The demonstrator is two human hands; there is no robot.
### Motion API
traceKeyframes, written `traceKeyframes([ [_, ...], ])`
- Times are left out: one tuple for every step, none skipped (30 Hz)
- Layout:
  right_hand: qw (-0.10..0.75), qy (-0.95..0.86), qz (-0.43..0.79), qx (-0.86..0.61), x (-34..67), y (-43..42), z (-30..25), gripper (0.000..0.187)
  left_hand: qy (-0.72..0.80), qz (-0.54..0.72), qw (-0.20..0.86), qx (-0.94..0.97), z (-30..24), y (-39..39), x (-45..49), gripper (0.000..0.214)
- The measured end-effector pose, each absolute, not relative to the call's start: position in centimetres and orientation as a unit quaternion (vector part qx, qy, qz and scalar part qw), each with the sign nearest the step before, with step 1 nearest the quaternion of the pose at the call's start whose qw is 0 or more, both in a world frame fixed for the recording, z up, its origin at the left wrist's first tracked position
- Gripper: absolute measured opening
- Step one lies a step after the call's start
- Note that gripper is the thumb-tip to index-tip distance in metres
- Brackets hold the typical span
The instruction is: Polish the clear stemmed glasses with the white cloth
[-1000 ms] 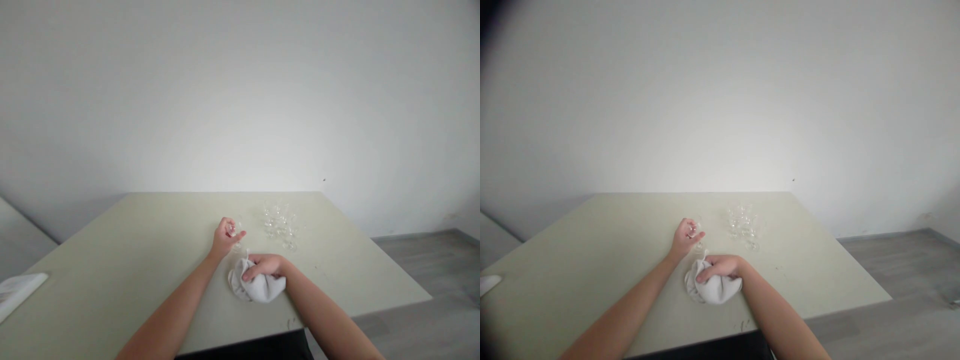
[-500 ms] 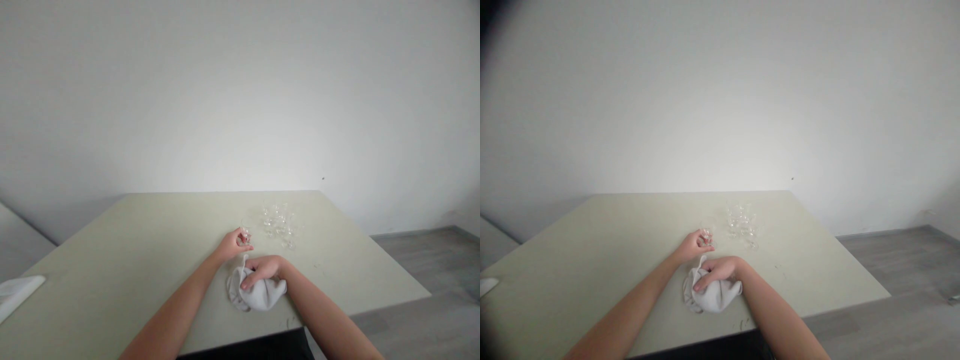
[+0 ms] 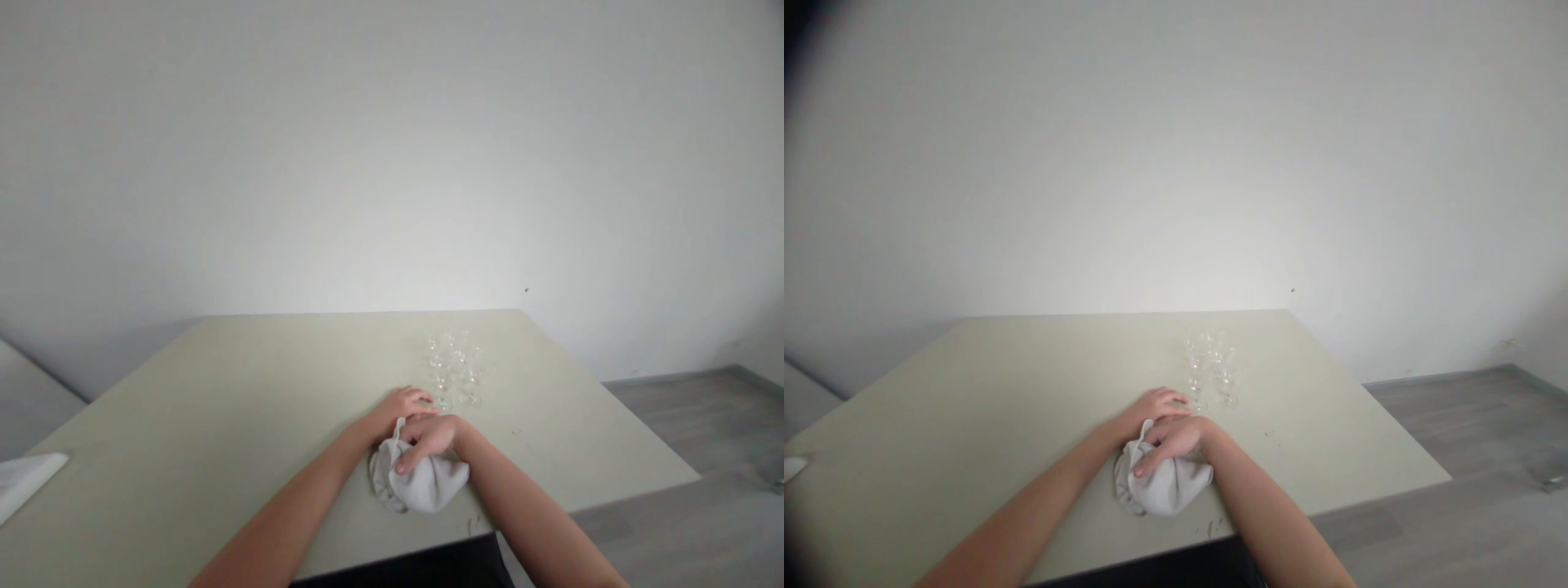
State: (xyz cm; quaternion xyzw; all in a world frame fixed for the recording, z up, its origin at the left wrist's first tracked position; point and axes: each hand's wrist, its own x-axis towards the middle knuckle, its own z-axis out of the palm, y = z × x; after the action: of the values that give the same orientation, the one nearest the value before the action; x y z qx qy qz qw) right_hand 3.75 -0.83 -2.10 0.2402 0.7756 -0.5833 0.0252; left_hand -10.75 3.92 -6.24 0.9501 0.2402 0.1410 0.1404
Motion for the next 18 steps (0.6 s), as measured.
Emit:
traceKeyframes([
  [0.028,0.774,-0.587,0.235,3.7,-0.8,-2.0,0.041,0.240,0.125,0.122,0.955,-6.5,4.0,-10.5,0.032],
  [0.030,0.769,-0.597,0.227,3.7,-0.9,-2.0,0.042,0.238,0.110,0.104,0.959,-6.6,4.0,-10.3,0.034],
  [0.032,0.762,-0.608,0.220,3.7,-0.9,-2.0,0.043,0.234,0.097,0.087,0.963,-6.7,4.0,-10.2,0.037],
  [0.033,0.755,-0.618,0.216,3.7,-0.9,-2.0,0.044,0.230,0.087,0.072,0.967,-6.7,4.0,-10.1,0.039],
  [0.033,0.750,-0.625,0.214,3.7,-0.9,-2.1,0.044,0.228,0.079,0.059,0.969,-6.6,3.9,-10.1,0.042],
  [0.033,0.748,-0.627,0.215,3.7,-0.9,-2.2,0.044,0.227,0.074,0.048,0.970,-6.6,3.8,-10.1,0.044],
  [0.032,0.748,-0.627,0.215,3.7,-0.8,-2.4,0.043,0.228,0.071,0.039,0.970,-6.5,3.7,-10.1,0.045],
  [0.031,0.748,-0.628,0.213,3.7,-0.8,-2.5,0.043,0.231,0.071,0.030,0.970,-6.4,3.6,-10.1,0.046],
  [0.030,0.749,-0.628,0.210,3.7,-0.7,-2.6,0.042,0.234,0.072,0.023,0.969,-6.4,3.5,-10.1,0.047],
  [0.028,0.749,-0.630,0.206,3.7,-0.7,-2.8,0.041,0.236,0.073,0.016,0.969,-6.4,3.4,-10.2,0.048],
  [0.026,0.747,-0.631,0.205,3.7,-0.6,-2.9,0.041,0.238,0.072,0.011,0.969,-6.3,3.3,-10.2,0.049],
  [0.025,0.746,-0.634,0.205,3.7,-0.5,-3.0,0.041,0.238,0.070,0.008,0.969,-6.3,3.3,-10.2,0.049],
  [0.023,0.745,-0.634,0.208,3.7,-0.5,-3.0,0.041,0.242,0.069,0.007,0.968,-6.2,3.2,-10.2,0.050],
  [0.022,0.745,-0.632,0.212,3.7,-0.5,-3.1,0.042,0.253,0.070,0.007,0.965,-6.0,3.2,-10.3,0.049],
  [0.020,0.744,-0.632,0.215,3.7,-0.4,-3.1,0.043,0.272,0.076,0.008,0.959,-5.9,3.2,-10.4,0.048],
  [0.017,0.741,-0.635,0.217,3.7,-0.4,-3.1,0.044,0.298,0.088,0.007,0.950,-5.7,3.1,-10.6,0.047],
  [0.012,0.733,-0.644,0.219,3.7,-0.4,-3.2,0.046,0.333,0.105,0.002,0.937,-5.5,3.2,-10.8,0.046],
  [0.006,0.720,-0.658,0.220,3.7,-0.4,-3.2,0.047,0.373,0.124,-0.005,0.919,-5.3,3.2,-11.2,0.047],
])
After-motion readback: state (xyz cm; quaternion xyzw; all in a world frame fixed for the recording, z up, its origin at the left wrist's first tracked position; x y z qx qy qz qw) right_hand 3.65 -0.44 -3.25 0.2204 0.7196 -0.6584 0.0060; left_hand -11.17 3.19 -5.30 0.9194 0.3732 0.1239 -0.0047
